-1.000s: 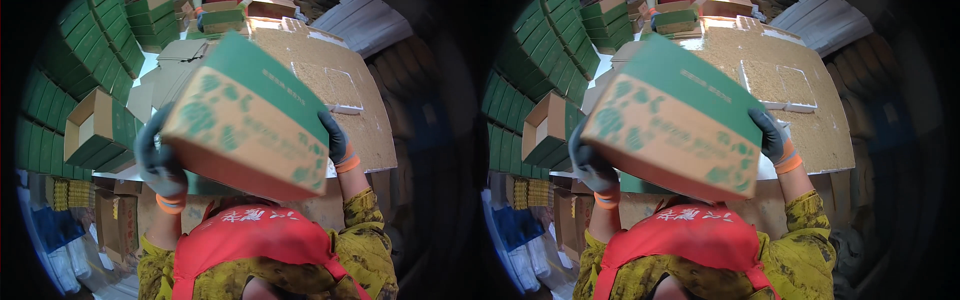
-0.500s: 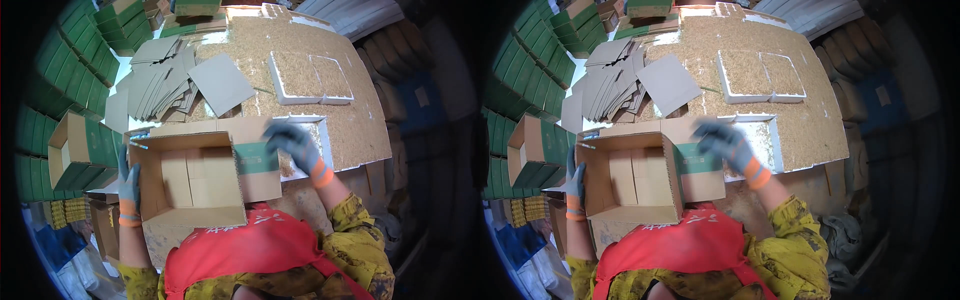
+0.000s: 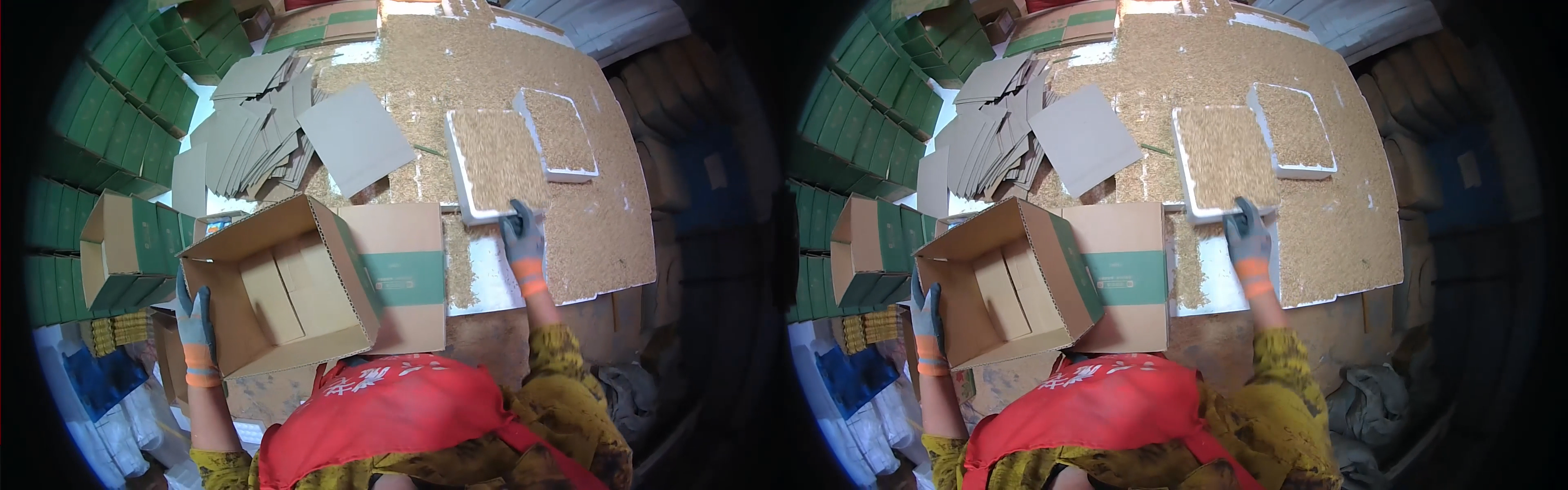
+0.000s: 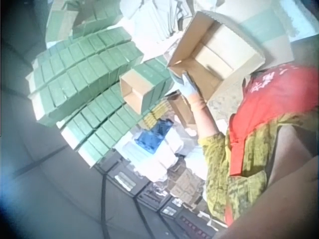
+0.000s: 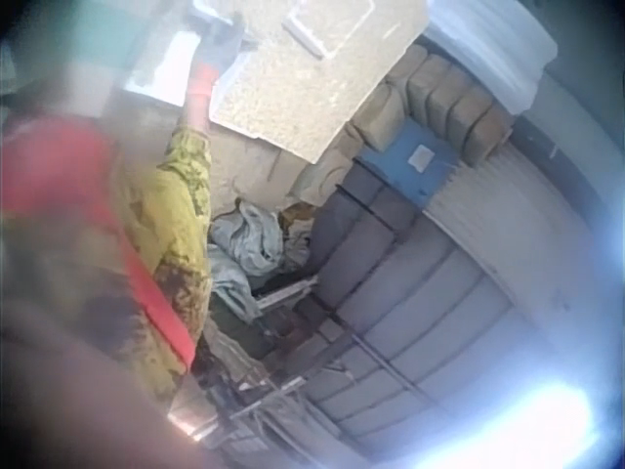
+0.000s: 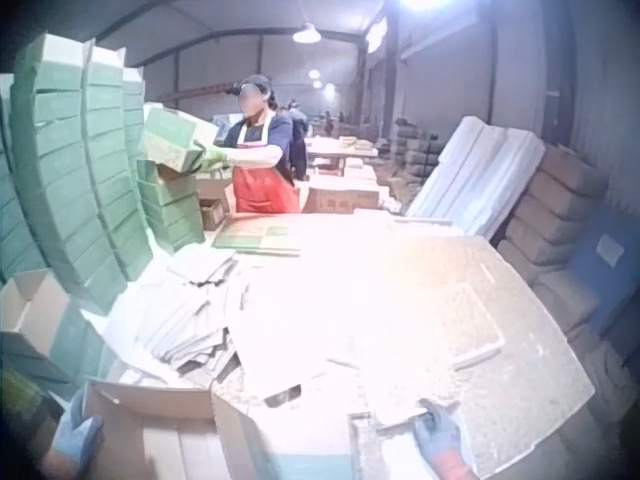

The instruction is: The person assembles cardboard boxes and fills them with material by hand. They fold the flaps of a cardboard box, place a rectangular tray of sawdust-like material inside, add small packets, and then stack the assembled box onto a pile.

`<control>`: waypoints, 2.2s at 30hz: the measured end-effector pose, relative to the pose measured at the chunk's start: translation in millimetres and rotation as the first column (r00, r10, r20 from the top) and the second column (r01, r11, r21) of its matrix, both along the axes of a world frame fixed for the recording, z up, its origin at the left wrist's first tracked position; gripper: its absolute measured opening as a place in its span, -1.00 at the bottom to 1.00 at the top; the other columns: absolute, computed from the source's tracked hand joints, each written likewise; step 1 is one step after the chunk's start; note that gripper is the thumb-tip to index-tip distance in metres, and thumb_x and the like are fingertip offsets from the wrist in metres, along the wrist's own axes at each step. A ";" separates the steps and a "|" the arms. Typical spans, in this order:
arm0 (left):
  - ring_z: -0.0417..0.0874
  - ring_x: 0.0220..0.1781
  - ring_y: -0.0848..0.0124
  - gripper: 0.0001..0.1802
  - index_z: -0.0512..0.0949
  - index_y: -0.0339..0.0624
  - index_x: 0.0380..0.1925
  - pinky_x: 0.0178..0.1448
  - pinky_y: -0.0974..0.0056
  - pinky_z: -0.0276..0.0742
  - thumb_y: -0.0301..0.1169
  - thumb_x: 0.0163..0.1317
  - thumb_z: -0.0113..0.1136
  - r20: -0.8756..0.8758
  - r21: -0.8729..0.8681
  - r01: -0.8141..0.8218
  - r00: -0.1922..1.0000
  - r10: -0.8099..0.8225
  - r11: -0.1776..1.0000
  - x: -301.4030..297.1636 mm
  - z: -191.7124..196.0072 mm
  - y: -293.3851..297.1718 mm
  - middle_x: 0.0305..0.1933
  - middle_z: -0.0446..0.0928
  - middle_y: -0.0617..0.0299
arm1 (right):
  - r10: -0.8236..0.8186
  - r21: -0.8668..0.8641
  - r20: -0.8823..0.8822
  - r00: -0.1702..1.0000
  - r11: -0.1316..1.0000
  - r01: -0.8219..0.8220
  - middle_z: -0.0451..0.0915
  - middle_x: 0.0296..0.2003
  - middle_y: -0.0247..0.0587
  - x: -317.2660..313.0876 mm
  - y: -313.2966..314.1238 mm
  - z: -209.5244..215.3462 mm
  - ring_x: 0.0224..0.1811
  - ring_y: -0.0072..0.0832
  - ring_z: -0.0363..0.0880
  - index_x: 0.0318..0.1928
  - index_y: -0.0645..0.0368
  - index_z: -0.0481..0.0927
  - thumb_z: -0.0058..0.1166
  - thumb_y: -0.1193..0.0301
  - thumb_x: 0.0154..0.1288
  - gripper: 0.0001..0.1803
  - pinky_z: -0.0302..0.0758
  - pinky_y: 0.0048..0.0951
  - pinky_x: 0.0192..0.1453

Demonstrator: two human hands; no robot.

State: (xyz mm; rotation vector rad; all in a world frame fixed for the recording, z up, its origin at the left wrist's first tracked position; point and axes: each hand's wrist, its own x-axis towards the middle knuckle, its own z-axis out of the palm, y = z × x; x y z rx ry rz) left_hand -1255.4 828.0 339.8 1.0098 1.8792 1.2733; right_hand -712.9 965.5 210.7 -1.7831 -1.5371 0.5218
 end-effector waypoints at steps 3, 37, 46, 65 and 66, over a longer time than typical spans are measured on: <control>0.21 0.45 0.27 -0.34 0.12 -0.36 0.42 0.48 0.28 0.09 -0.45 0.35 0.02 -0.145 -0.020 0.020 0.989 -0.023 1.000 1.4 -1.6 5.7 0.47 0.19 0.01 | -0.309 -0.076 -0.736 0.603 0.922 0.381 0.36 0.24 0.01 10.5 -29.4 -34.5 0.20 -0.24 0.45 0.43 0.03 0.18 0.19 0.37 0.31 -0.27 0.50 -0.29 0.15; 0.36 0.29 0.43 -0.40 0.27 -0.19 0.37 0.39 0.36 0.21 -0.15 0.42 0.06 0.625 0.346 -0.019 0.750 -0.216 0.938 -8.3 -18.1 -5.5 0.27 0.40 0.21 | 0.403 -0.138 -0.623 0.670 0.787 -0.601 0.42 0.23 -0.14 -261.7 -89.0 260.9 0.25 -0.38 0.40 0.41 0.24 0.20 0.03 0.31 0.31 -0.31 0.29 -0.35 0.36; 0.62 0.02 0.06 -0.64 0.54 -0.17 0.04 0.14 0.09 0.50 -0.28 0.30 0.10 -0.406 0.043 -0.060 0.911 0.072 0.997 -128.5 -132.8 22.6 0.01 0.58 -0.04 | 0.718 -0.672 0.385 0.580 0.649 -0.357 0.69 -0.22 0.03 -282.8 -44.1 225.0 -0.17 -0.15 0.67 0.11 0.27 0.53 0.23 0.01 0.21 -0.36 0.54 -0.26 0.01; 0.65 -0.18 0.02 -0.62 0.61 -0.11 -0.28 -0.06 0.07 0.51 -0.17 -0.06 0.42 -0.497 -0.251 -0.365 0.843 0.205 0.896 -149.1 -177.1 30.8 -0.27 0.65 0.02 | 0.532 -0.310 0.340 0.775 0.842 -0.441 0.04 0.43 0.28 -264.4 173.2 14.6 0.52 0.16 -0.09 0.51 0.15 -0.06 0.35 -0.34 -0.20 0.41 0.01 -0.08 0.53; 0.66 -0.19 0.03 -0.66 0.63 -0.13 -0.29 -0.09 0.08 0.52 -0.19 -0.05 0.39 -0.470 -0.246 -0.375 0.852 0.228 0.894 -146.7 -171.2 24.6 -0.29 0.66 0.01 | 0.553 -0.326 0.407 0.727 0.832 -0.450 -0.02 0.46 0.23 -288.4 163.9 15.8 0.54 0.15 -0.19 0.52 0.11 -0.12 0.31 -0.38 -0.22 0.44 -0.10 0.07 0.54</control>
